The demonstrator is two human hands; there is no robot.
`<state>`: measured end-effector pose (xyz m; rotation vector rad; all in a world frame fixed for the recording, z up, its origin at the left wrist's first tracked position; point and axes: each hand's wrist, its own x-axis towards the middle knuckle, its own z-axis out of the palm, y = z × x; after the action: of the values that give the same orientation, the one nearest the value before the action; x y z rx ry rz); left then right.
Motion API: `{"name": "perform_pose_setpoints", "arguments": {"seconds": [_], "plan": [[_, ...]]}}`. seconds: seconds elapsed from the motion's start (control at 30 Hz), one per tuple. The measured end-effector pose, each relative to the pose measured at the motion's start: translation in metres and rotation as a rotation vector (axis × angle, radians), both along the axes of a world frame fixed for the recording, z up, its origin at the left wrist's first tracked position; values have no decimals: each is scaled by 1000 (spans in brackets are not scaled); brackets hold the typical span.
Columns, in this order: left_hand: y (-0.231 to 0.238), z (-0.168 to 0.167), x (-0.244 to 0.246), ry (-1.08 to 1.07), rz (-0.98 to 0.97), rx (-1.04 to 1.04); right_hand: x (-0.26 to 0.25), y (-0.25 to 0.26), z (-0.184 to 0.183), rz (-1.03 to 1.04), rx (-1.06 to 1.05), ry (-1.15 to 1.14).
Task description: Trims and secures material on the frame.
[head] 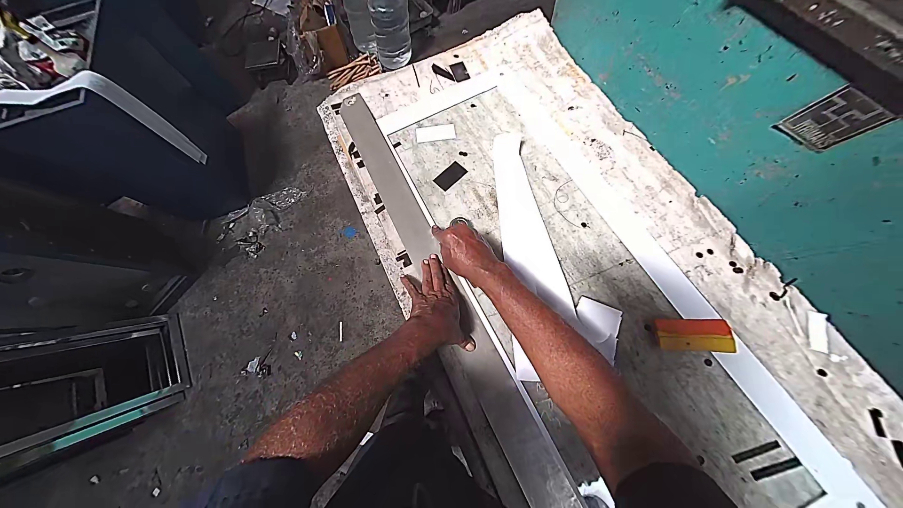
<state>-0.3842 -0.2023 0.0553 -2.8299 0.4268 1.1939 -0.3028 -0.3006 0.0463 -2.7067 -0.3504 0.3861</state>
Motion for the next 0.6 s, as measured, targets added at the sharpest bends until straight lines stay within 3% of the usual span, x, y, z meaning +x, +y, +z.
{"name": "perform_pose_setpoints", "arguments": {"seconds": [0.6], "plan": [[-2, -3, 2, 5, -21, 37, -109, -50, 10, 47, -28, 192]]}}
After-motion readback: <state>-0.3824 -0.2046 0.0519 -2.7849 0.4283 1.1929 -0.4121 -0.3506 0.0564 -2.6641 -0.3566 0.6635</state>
